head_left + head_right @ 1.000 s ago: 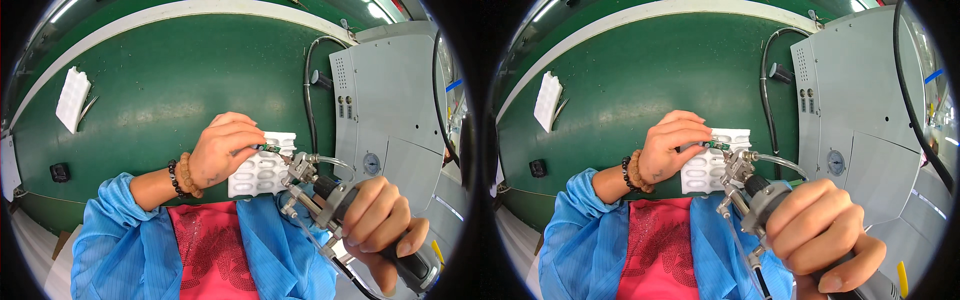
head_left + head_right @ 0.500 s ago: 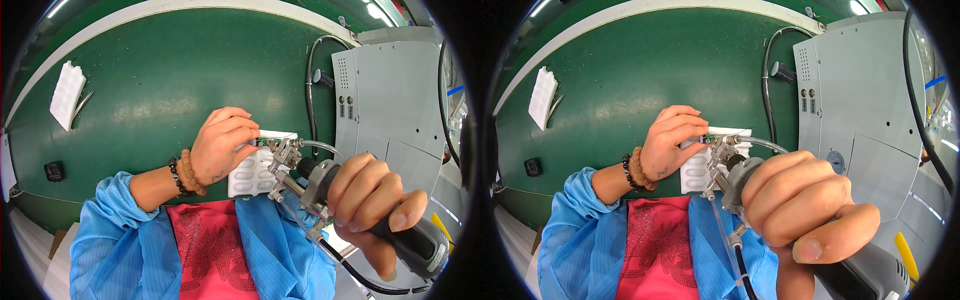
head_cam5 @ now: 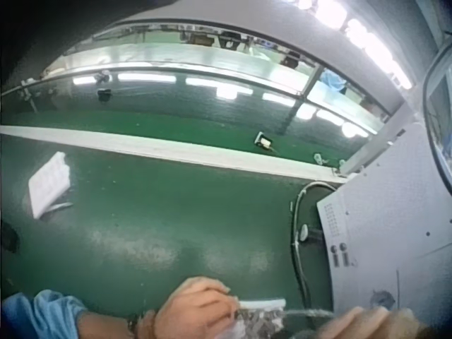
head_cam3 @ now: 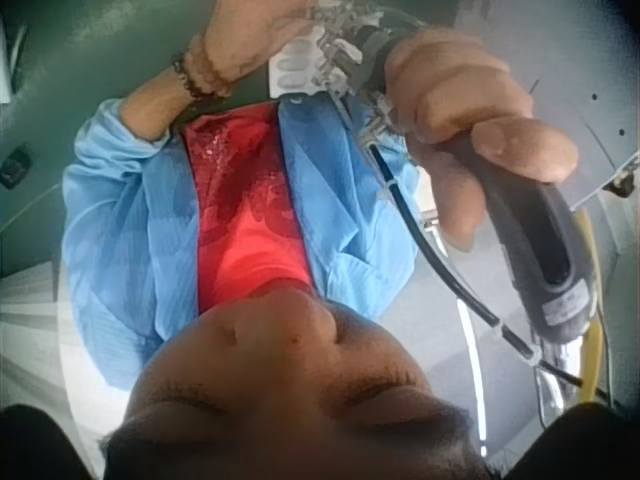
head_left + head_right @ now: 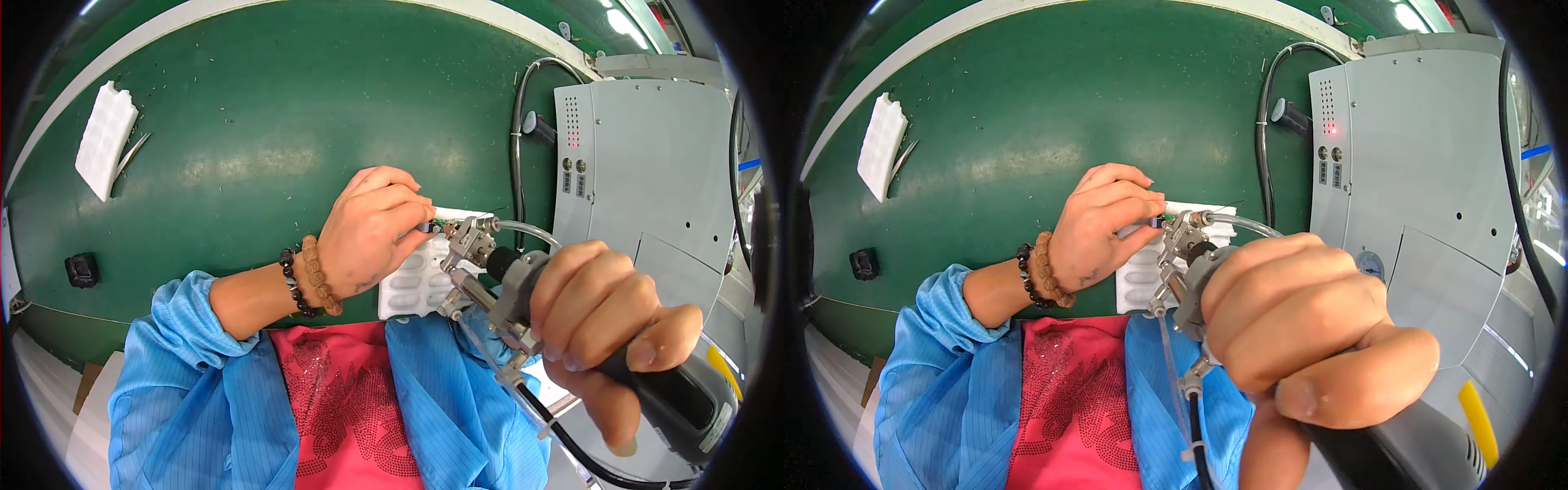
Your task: The person uses a soldering iron to attach small electronic components to a green circuit board. They repeatedly pick up components from the table, place them on the board, and solder them in place. The person also wipes the board with a white cloth and moves a white foam tray on the workbench.
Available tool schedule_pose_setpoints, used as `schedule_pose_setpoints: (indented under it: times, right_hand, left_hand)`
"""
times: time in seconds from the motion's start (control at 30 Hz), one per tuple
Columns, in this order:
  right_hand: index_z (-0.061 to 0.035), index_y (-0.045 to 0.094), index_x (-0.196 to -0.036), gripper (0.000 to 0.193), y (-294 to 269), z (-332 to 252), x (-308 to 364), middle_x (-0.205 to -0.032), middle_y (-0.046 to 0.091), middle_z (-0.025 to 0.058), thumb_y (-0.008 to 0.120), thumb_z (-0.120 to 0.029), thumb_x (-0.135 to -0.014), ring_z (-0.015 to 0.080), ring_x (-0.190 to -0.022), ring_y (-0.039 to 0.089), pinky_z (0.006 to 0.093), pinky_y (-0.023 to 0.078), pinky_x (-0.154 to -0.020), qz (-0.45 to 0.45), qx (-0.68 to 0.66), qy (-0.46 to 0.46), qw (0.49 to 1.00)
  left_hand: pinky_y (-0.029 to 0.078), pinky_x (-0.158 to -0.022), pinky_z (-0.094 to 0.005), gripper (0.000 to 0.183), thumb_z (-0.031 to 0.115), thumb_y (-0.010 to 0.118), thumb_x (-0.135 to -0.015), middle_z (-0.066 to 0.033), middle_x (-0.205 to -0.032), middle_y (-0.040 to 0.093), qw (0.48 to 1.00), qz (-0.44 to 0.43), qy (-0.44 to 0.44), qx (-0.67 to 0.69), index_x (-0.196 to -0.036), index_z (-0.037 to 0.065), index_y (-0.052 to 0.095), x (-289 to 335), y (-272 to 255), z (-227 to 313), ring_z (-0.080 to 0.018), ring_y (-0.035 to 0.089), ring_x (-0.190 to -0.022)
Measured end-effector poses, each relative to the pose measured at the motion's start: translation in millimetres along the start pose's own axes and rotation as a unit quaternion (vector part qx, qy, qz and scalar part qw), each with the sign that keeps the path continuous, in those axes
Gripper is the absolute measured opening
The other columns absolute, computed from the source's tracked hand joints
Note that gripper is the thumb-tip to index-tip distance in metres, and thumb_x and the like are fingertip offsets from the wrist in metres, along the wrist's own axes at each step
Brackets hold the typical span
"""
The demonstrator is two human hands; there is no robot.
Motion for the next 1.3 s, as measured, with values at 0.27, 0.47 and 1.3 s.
schedule_pose_setpoints:
  times: [0.27, 0.47, 1.3]
  right_hand:
    - [-0.0110, 0.046, -0.103, 0.048, 2, -11, 1, -0.066, 0.054, -0.0021, 0.072, -0.048, -0.087, 0.0074, -0.049, 0.055, 0.0206, 0.046, -0.044, 0.050, 0.020, -0.006, 0.999]
    - [-0.0080, 0.054, -0.101, 0.044, -17, -59, 31, -0.062, 0.057, -0.0009, 0.079, -0.040, -0.084, 0.0079, -0.046, 0.056, 0.0180, 0.049, -0.045, 0.123, -0.007, -0.076, 0.989]
    - [-0.0075, 0.048, -0.100, 0.042, -30, -38, 33, -0.064, 0.055, 0.0024, 0.076, -0.037, -0.087, 0.0106, -0.046, 0.054, 0.0227, 0.048, -0.041, 0.096, -0.010, -0.085, 0.992]
  left_hand:
    - [0.049, -0.088, -0.0397, 0.032, 0.007, 0.084, -0.063, -0.0049, -0.096, 0.072, 1.000, 0.000, 0.013, 0.007, -0.092, 0.005, 0.071, -2, 5, 0, -0.0267, 0.063, -0.100]
    - [0.048, -0.088, -0.0398, 0.030, 0.010, 0.085, -0.066, -0.0062, -0.103, 0.070, 0.999, -0.004, -0.024, 0.025, -0.093, 0.007, 0.073, -1, 0, -1, -0.0268, 0.060, -0.104]
    - [0.049, -0.094, -0.0444, 0.031, 0.011, 0.069, -0.085, -0.0177, -0.113, 0.065, 0.930, -0.074, 0.092, -0.349, -0.114, 0.003, 0.063, -311, -67, -139, -0.0361, 0.061, -0.106]
Point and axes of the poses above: each hand's wrist, its own x-axis away from the middle knuckle, its own y-axis out of the palm, z = x × y, the point moved 1 cm from there along -x, towards the middle knuckle
